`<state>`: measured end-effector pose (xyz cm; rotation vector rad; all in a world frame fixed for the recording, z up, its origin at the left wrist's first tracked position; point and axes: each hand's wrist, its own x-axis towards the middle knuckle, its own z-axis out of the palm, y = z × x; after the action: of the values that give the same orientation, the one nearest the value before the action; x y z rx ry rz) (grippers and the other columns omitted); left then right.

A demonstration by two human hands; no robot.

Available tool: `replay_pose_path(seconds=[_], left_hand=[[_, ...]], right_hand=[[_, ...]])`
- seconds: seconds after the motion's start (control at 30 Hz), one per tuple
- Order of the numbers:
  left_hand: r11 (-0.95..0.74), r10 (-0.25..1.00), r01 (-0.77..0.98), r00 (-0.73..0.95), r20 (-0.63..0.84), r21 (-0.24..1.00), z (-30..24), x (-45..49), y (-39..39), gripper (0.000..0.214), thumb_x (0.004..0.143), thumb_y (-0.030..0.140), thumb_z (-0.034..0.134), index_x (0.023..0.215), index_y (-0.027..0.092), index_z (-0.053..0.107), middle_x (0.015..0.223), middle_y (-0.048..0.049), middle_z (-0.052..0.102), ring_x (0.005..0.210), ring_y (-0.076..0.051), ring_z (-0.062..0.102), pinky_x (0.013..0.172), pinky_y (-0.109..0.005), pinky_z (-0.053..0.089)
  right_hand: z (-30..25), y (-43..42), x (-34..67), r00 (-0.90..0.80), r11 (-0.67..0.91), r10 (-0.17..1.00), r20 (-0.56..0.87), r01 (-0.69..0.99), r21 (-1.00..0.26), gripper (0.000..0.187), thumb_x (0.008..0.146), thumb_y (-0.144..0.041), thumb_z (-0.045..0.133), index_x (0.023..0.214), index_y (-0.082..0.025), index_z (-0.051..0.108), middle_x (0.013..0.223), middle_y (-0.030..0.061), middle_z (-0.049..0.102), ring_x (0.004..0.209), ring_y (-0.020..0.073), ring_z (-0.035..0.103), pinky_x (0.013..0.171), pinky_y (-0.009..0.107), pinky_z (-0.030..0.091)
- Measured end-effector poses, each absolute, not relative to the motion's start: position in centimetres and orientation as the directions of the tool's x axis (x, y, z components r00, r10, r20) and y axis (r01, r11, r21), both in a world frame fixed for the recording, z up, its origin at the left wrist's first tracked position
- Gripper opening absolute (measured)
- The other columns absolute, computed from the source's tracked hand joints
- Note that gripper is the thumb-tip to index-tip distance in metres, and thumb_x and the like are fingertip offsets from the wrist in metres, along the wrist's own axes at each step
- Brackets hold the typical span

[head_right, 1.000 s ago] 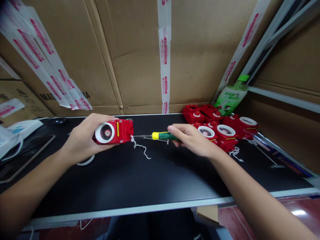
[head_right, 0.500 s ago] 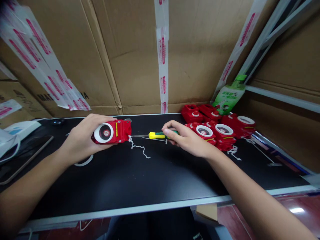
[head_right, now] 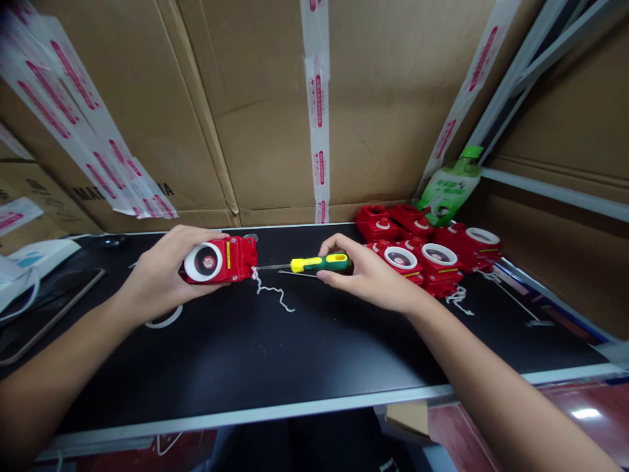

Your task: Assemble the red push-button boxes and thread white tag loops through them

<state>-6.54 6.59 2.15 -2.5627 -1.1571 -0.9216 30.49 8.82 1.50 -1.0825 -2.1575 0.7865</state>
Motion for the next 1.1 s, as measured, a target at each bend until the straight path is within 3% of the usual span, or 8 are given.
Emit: replay_pose_path(seconds=[0.2, 0.37, 0.47, 0.57, 0.7, 0.87, 0.97, 1.1], left_hand=[[-0.684, 0.631, 0.720, 0.508, 0.586, 0.112, 2.1, -6.6, 6.5, 0.060, 0.088, 0.050, 0.081, 0.138, 0.026, 0.059, 0.131, -0.0115, 0.072, 0.115, -0.033, 0.069, 0.099, -0.050, 0.057], [-0.681, 0.644, 0.720, 0.507, 0.573, 0.129, 2.0, -6.6, 6.6, 0.060, 0.087, 0.050, 0.081, 0.139, 0.027, 0.060, 0.133, -0.0114, 0.072, 0.116, -0.034, 0.069, 0.102, -0.050, 0.056], [-0.682, 0.645, 0.720, 0.507, 0.572, 0.131, 2.0, -6.5, 6.5, 0.059, 0.088, 0.050, 0.082, 0.138, 0.027, 0.059, 0.132, -0.0107, 0.072, 0.116, -0.033, 0.069, 0.102, -0.049, 0.056], [-0.685, 0.655, 0.714, 0.517, 0.551, 0.145, 1.8, -6.5, 6.6, 0.063, 0.085, 0.051, 0.084, 0.137, 0.026, 0.058, 0.132, -0.0106, 0.071, 0.118, -0.033, 0.068, 0.104, -0.048, 0.055], [-0.665, 0.684, 0.733, 0.522, 0.509, 0.143, 1.5, -7.3, 7.4, 0.063, 0.085, 0.045, 0.085, 0.137, 0.024, 0.057, 0.136, -0.0121, 0.067, 0.124, -0.033, 0.066, 0.109, -0.049, 0.054], [-0.576, 0.772, 0.794, 0.451, 0.449, 0.192, 0.9, -8.5, 8.5, 0.088, 0.077, 0.046, 0.089, 0.150, 0.021, 0.047, 0.149, -0.0171, 0.053, 0.136, -0.038, 0.058, 0.114, -0.055, 0.051], [-0.552, 0.821, 0.792, 0.461, 0.337, 0.260, 0.8, -8.4, 8.5, 0.080, 0.081, 0.046, 0.086, 0.148, 0.021, 0.049, 0.144, -0.0146, 0.058, 0.128, -0.034, 0.064, 0.110, -0.053, 0.054], [-0.595, 0.792, 0.768, 0.511, 0.334, 0.236, 1.4, -7.9, 7.8, 0.072, 0.083, 0.045, 0.084, 0.143, 0.021, 0.053, 0.140, -0.0135, 0.060, 0.124, -0.033, 0.063, 0.107, -0.051, 0.055]], right_hand=[[1.9, 8.8, 30.4, -0.439, 0.394, 0.885, 0.155, 0.531, -0.750, 0.041, 0.098, -0.061, 0.063, 0.095, -0.021, 0.069, 0.070, -0.0004, 0.066, 0.065, 0.0164, 0.056, 0.062, 0.030, 0.038], [1.7, 8.8, 30.5, -0.502, 0.462, 0.843, 0.194, 0.488, -0.740, 0.043, 0.091, -0.053, 0.076, 0.118, -0.023, 0.062, 0.097, 0.0022, 0.073, 0.082, 0.0193, 0.065, 0.072, 0.030, 0.046], [1.8, 8.7, 30.5, -0.490, 0.451, 0.851, 0.189, 0.496, -0.742, 0.036, 0.094, -0.056, 0.072, 0.100, -0.022, 0.068, 0.084, 0.0013, 0.071, 0.074, 0.0183, 0.062, 0.068, 0.029, 0.044], [2.0, 8.8, 30.4, -0.448, 0.420, 0.878, 0.172, 0.544, -0.726, 0.046, 0.098, -0.063, 0.063, 0.081, -0.021, 0.069, 0.066, 0.0001, 0.066, 0.064, 0.0165, 0.056, 0.062, 0.030, 0.038], [2.2, 9.3, 30.8, -0.261, 0.387, 0.922, 0.285, 0.593, -0.707, 0.050, 0.097, -0.067, 0.061, 0.076, -0.022, 0.065, 0.059, -0.0012, 0.059, 0.054, 0.0145, 0.049, 0.056, 0.030, 0.034], [2.4, 10.2, 32.0, 0.049, 0.345, 0.903, 0.427, 0.511, -0.787, 0.046, 0.100, -0.066, 0.057, 0.098, -0.022, 0.070, 0.059, -0.0006, 0.061, 0.050, 0.0160, 0.050, 0.053, 0.030, 0.036], [1.9, 10.6, 32.2, -0.039, 0.360, 0.886, 0.463, 0.688, -0.631, 0.042, 0.102, -0.057, 0.059, 0.111, -0.020, 0.078, 0.062, 0.0017, 0.068, 0.060, 0.0214, 0.063, 0.064, 0.034, 0.046], [0.6, 11.1, 31.7, -0.198, 0.462, 0.778, 0.596, 0.823, -0.331, 0.034, 0.102, -0.044, 0.062, 0.115, -0.019, 0.081, 0.096, 0.0099, 0.081, 0.092, 0.0296, 0.075, 0.086, 0.042, 0.054]])
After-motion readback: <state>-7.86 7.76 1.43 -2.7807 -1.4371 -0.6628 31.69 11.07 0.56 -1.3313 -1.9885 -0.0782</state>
